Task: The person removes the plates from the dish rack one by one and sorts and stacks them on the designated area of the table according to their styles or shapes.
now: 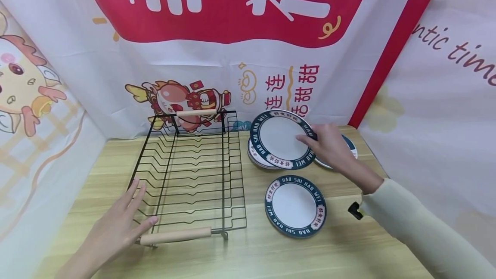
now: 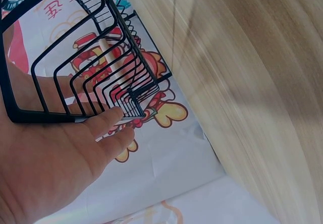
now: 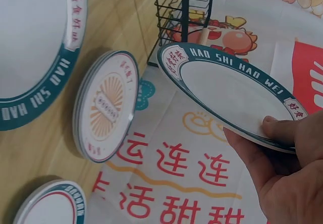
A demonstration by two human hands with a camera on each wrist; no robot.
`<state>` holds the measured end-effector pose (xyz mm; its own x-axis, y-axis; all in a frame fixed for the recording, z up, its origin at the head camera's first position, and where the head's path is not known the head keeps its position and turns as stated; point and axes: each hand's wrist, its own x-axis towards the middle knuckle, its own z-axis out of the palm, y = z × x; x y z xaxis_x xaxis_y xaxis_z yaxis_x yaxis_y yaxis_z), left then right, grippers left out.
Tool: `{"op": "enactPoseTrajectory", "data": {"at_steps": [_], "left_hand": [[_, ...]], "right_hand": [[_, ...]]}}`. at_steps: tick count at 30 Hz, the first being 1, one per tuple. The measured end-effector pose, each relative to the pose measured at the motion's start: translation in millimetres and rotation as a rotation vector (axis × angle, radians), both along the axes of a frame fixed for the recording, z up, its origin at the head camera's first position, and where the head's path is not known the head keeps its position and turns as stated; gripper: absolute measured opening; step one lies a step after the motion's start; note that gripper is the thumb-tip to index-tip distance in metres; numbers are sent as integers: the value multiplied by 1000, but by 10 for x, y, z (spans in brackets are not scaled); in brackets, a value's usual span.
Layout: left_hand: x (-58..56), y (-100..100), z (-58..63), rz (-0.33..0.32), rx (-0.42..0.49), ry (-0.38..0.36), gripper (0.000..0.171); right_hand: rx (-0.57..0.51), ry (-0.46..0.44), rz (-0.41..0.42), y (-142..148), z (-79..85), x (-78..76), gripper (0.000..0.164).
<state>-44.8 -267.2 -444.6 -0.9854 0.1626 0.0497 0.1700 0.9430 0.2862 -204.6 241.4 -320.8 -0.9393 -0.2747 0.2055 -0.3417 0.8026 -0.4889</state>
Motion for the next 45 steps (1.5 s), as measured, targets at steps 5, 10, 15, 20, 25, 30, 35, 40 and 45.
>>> {"op": "enactPoseTrajectory", "data": {"at_steps": [5,10,15,20,25,30,35,40,45], "left_hand": [[-7,-15,-5,3,-2,-5,103],[-2,-22,-10,5,-1,0,103],[-3,-16,-15,2,2,5,103],[-4,-14,-14,-2,-5,7,103],[-7,-13,-1,-3,-3,4,102],[-5,-11,0,1,-4,1,102],[-2,-6,1,6,-1,-5,102],[-2,-1,-3,9,1,-7,102],[-8,-4,-2,9,-5,-4,102]], "right_hand": [[30,33,-1,123,-109,75,23],[47,-43,-23,222,-207,147,25],[75,-169,-65,314,-295,197,26],[111,-213,-71,407,-403,221,25],[107,-267,-64,479,-509,253,24],[90,-329,-68,534,-613,282,26],[78,-342,-68,571,-706,281,29],[64,-355,-56,631,-792,283,32],[24,-359,-46,658,-875,277,46]]}}
